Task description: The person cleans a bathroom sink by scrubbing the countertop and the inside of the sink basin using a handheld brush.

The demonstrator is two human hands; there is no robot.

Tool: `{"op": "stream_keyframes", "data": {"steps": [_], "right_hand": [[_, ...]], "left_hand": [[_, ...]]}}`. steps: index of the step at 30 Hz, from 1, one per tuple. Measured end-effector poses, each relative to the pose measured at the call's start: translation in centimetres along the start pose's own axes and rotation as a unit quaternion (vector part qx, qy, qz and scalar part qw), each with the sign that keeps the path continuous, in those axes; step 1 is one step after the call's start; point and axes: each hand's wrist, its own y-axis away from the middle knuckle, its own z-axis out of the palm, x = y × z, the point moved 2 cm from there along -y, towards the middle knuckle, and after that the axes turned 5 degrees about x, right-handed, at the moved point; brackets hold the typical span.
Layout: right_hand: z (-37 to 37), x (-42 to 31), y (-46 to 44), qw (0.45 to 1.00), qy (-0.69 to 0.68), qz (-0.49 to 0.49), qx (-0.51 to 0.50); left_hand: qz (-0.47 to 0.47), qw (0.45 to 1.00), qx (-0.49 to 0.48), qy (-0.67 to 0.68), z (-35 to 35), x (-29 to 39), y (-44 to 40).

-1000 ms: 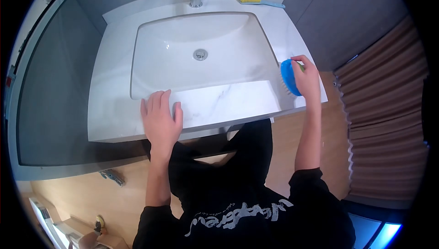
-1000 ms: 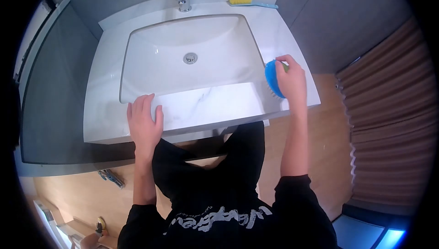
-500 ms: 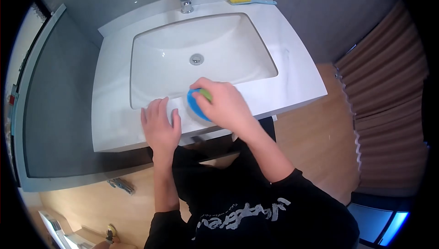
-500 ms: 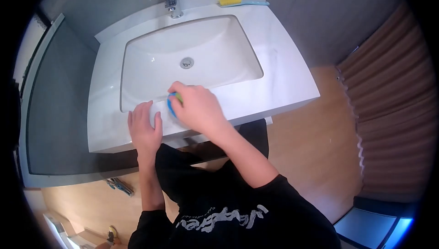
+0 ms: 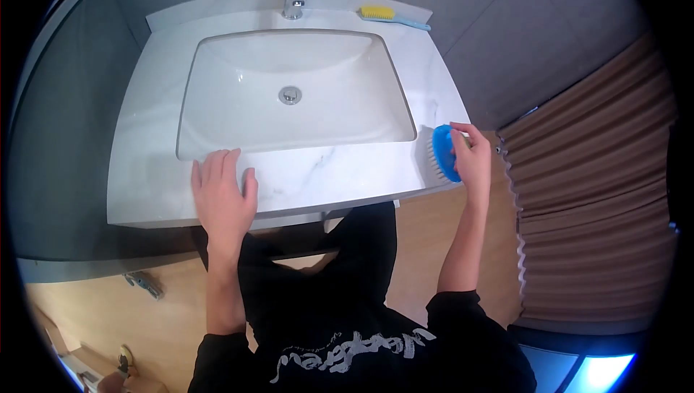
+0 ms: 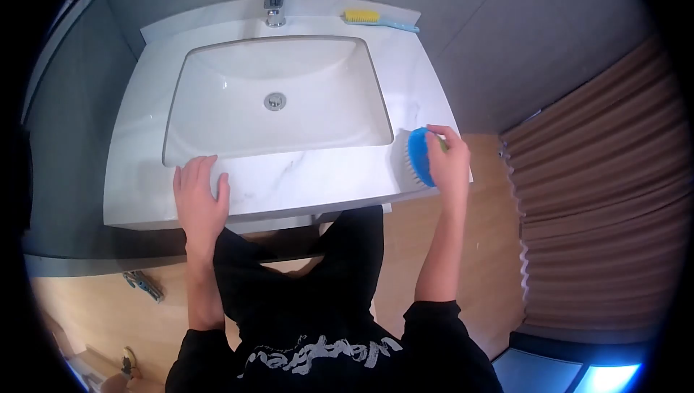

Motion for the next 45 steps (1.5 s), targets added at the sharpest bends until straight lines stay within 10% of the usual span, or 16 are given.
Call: {"op": "stream_keyframes", "data": {"steps": [15, 28, 45], "right_hand": [[10.2, -11.1, 8.7, 0.948, -0.11, -0.183, -0.236], [-1.3, 0.8, 0.9, 1.0, -0.01, 0.022, -0.011], [9.2, -9.2, 5.3, 0.976, -0.074, -0.158, -0.129]], "left_hand": [[0.006, 0.999, -0.002, -0.032, 0.6, 0.1, 0.1], [0.122, 0.986, -0.087, 0.068, 4.6, 9.6, -0.9], [0.129, 0.986, -0.07, 0.084, 4.7, 9.4, -1.1]]}}
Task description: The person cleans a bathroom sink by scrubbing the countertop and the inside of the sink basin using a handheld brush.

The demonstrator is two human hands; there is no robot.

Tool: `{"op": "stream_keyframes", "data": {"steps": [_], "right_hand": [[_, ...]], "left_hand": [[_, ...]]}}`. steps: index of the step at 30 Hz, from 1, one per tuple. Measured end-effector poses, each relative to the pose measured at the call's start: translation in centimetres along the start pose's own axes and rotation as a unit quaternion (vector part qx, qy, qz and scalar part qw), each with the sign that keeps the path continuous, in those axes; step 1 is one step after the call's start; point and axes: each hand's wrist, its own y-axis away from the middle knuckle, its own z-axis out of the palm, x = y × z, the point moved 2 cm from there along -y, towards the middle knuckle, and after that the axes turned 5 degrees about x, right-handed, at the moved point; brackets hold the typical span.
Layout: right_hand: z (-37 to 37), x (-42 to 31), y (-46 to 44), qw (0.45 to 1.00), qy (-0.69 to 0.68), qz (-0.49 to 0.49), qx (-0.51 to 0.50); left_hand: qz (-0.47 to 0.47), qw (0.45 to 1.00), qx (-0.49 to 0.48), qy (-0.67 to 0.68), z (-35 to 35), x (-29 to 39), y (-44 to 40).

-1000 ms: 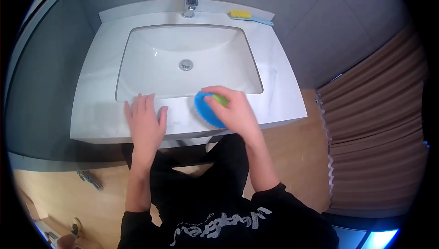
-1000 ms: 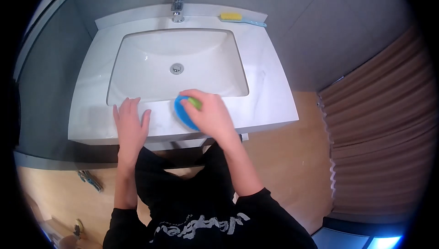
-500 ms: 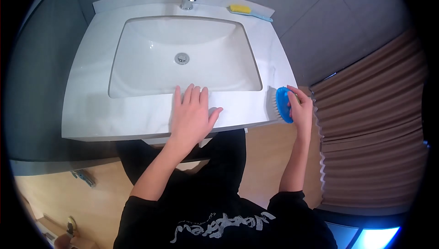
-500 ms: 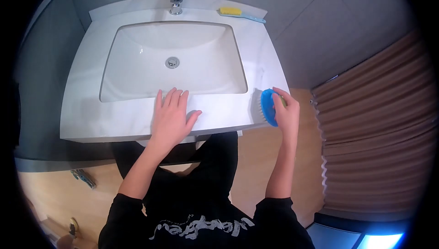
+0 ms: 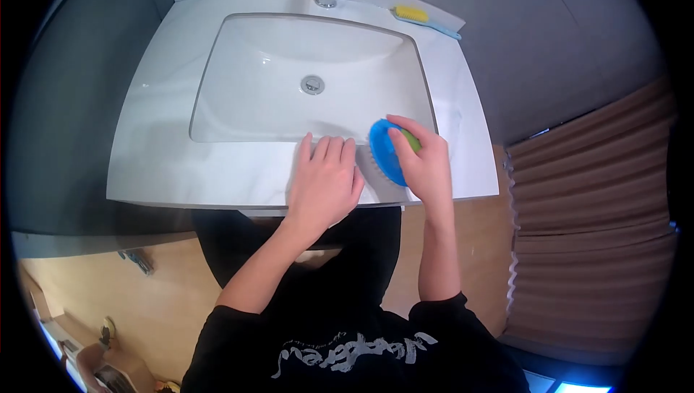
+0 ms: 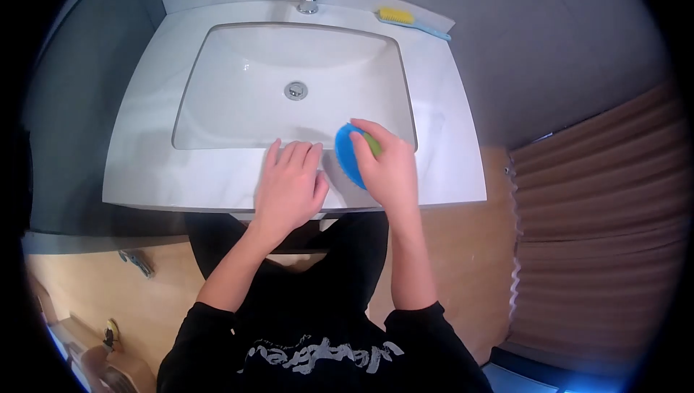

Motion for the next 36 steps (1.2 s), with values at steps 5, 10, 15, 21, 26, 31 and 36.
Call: {"op": "stream_keyframes", "data": {"steps": [5, 10, 15, 21, 26, 31, 36], "right_hand": [[1.6, -0.7, -1.9, 0.999, 0.047, -0.002, -0.027], [-1.9, 2.6, -2.0, 0.998, 0.038, 0.038, 0.014], [-8.3, 6.3, 0.3, 0.988, 0.041, 0.129, 0.071], [-9.0, 5.4, 4.6, 0.98, 0.1, 0.143, 0.097], [-7.3, 4.2, 3.3, 0.987, 0.095, 0.098, 0.089], [-6.4, 5.9, -1.0, 0.984, 0.117, 0.069, 0.113], [-8.0, 6.3, -1.5, 0.985, 0.108, 0.104, 0.084]], "left_hand": [[-0.015, 1.0, -0.008, 0.025, -0.3, 0.0, 0.1], [-0.021, 0.999, -0.003, 0.029, -0.2, -0.1, 0.2], [-0.023, 0.999, -0.027, 0.023, -0.4, 0.1, -0.1], [-0.027, 0.998, -0.043, 0.023, -0.5, 0.1, -0.3], [-0.006, 1.0, 0.006, 0.019, -0.4, 0.2, -0.3], [-0.03, 0.998, -0.058, 0.025, -0.5, 0.0, -0.7], [-0.032, 0.998, -0.044, 0.035, -0.3, -0.1, -0.3]]}}
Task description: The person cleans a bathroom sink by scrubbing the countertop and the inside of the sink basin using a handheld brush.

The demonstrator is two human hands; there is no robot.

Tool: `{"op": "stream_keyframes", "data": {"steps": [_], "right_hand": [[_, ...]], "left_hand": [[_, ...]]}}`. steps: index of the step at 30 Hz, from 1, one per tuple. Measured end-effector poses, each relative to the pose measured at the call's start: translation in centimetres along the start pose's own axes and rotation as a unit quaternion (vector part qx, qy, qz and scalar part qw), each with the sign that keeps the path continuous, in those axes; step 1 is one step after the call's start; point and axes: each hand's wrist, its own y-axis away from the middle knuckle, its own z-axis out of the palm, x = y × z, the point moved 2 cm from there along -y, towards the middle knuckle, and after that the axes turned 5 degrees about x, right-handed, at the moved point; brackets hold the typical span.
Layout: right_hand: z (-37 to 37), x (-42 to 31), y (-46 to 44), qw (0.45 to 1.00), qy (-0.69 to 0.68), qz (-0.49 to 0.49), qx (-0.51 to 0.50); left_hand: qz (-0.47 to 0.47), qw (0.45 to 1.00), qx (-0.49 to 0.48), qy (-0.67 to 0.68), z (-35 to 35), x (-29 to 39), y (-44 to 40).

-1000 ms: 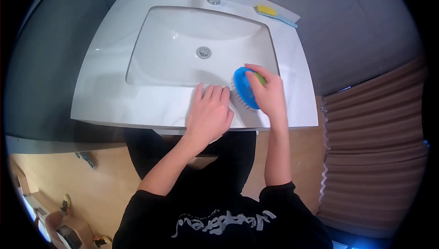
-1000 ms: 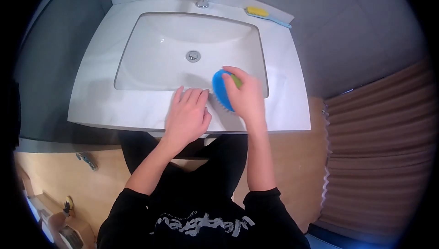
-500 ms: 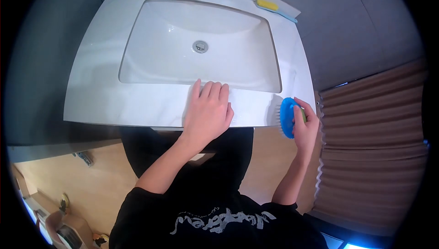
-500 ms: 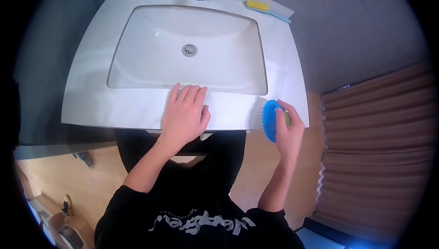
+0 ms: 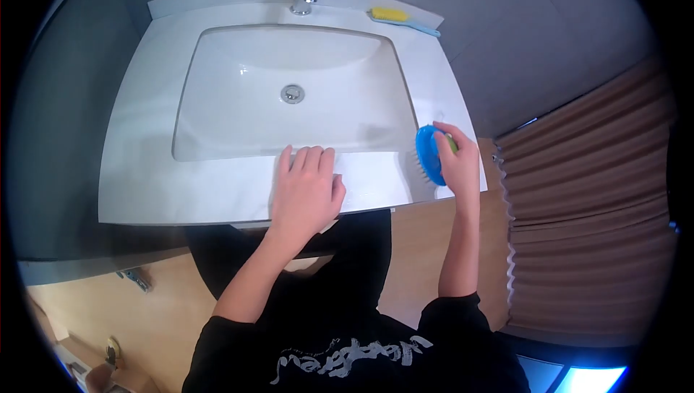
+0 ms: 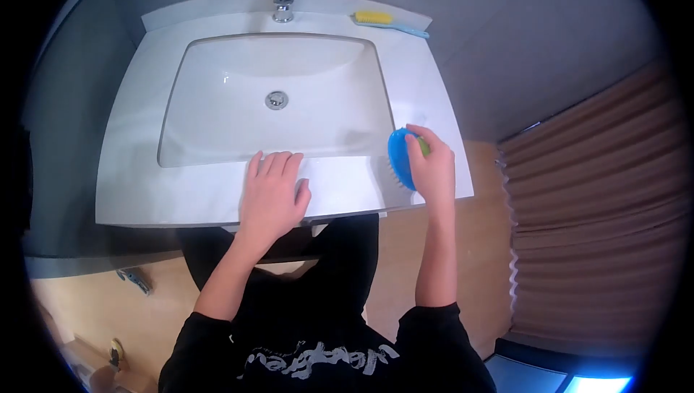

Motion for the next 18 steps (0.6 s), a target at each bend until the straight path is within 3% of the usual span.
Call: {"op": "stream_keyframes", "data": {"steps": [7, 9, 10, 13, 15, 18], "right_hand": [[-3.6, 2.0, 4.5, 1.0, -0.005, 0.013, 0.008], [-4.6, 1.3, 5.4, 0.994, 0.0, 0.108, -0.012], [-4.5, 1.5, 5.6, 0.994, -0.002, 0.109, -0.013], [-4.2, 2.0, 5.4, 0.998, 0.008, 0.067, 0.008], [-3.6, 1.5, 4.5, 0.999, 0.016, -0.031, 0.023], [-1.7, 2.0, 1.1, 0.998, 0.008, -0.054, 0.033]], "left_hand": [[0.003, 1.0, 0.006, -0.012, -0.1, 0.3, 0.1], [0.002, 1.0, 0.006, -0.018, -0.2, 0.4, 0.0], [0.005, 1.0, 0.003, -0.022, -0.2, 0.5, 0.0], [-0.002, 1.0, 0.005, -0.02, -0.2, 0.6, -0.1], [-0.001, 1.0, 0.006, -0.023, -0.1, 0.6, 0.0], [-0.001, 1.0, 0.008, -0.024, -0.1, 0.4, 0.0]]}}
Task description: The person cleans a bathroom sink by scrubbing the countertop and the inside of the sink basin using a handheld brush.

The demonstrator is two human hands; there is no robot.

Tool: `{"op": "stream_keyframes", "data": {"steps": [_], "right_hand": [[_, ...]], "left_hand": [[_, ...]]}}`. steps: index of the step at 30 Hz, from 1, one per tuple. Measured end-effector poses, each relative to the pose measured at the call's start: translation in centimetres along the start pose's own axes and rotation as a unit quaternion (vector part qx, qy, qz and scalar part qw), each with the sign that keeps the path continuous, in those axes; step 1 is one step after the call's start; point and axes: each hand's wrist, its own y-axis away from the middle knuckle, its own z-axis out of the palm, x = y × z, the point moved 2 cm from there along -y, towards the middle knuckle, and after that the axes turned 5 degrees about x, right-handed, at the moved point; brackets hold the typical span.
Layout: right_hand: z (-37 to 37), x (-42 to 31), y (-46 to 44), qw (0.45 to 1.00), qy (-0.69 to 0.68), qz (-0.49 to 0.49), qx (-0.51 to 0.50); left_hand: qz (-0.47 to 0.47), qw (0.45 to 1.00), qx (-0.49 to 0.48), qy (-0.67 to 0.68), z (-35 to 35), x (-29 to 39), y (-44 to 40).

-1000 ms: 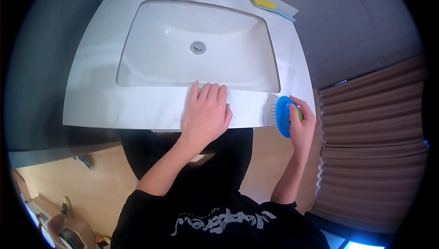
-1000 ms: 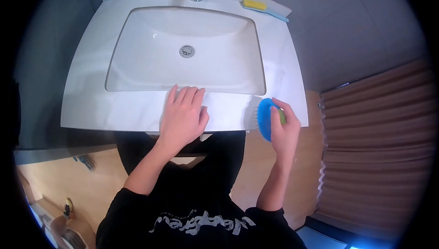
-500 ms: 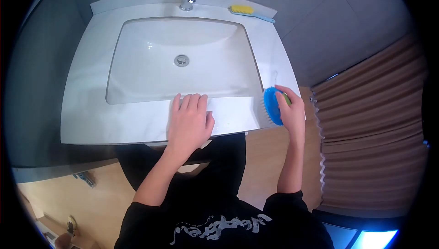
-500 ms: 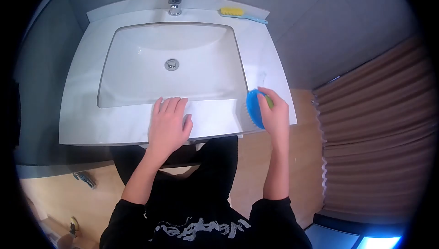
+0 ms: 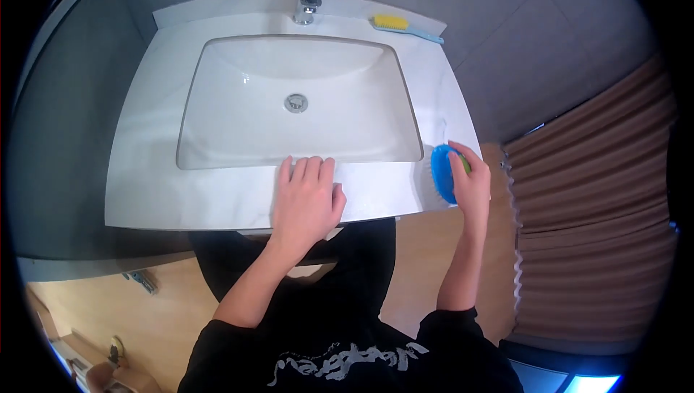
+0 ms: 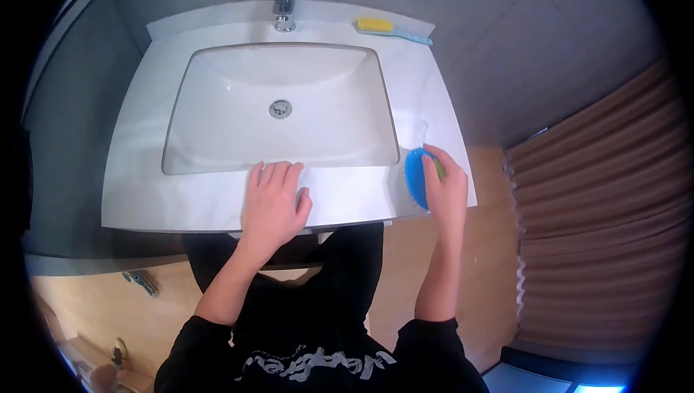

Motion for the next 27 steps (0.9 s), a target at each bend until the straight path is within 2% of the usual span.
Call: {"op": "stream_keyframes", "data": {"steps": [1, 2, 4, 9, 17, 19, 22, 24, 26, 27], "right_hand": [[1.2, 2.0, -1.7, 0.999, 0.004, -0.049, 0.023], [1.9, 2.1, -3.1, 0.998, 0.004, -0.053, 0.024], [3.0, 1.8, -5.8, 1.0, -0.001, 0.013, -0.009], [4.0, 1.1, -8.4, 0.999, 0.0, 0.039, -0.014], [-1.0, 2.3, -0.5, 0.999, -0.041, 0.011, -0.013], [-3.3, 2.2, 1.9, 0.993, -0.036, 0.109, -0.002], [-5.4, 4.4, 3.0, 0.987, -0.037, 0.149, 0.046], [-6.4, 7.3, 2.3, 0.985, -0.019, 0.158, 0.062], [-6.9, 10.7, 0.8, 0.991, 0.049, 0.085, 0.091], [-7.2, 9.3, 0.2, 0.985, 0.047, 0.144, 0.086]], "left_hand": [[0.001, 1.0, -0.001, 0.002, 0.1, 0.0, -0.1], [0.0, 1.0, 0.004, 0.002, 0.1, 0.0, -0.2], [0.007, 1.0, 0.007, -0.004, 0.2, 0.0, 0.0], [0.016, 1.0, 0.019, -0.01, 0.5, -0.1, 0.1], [0.024, 0.999, 0.017, -0.011, 0.2, -0.1, 0.3], [0.016, 1.0, 0.009, 0.0, 0.1, 0.0, 0.1], [0.024, 0.999, 0.023, 0.004, 0.3, -0.1, 0.1], [0.022, 1.0, 0.018, 0.003, 0.2, 0.0, -0.2], [0.016, 1.0, 0.009, -0.001, 0.2, 0.0, 0.0], [0.017, 1.0, 0.015, 0.006, 0.2, 0.0, 0.0]]}}
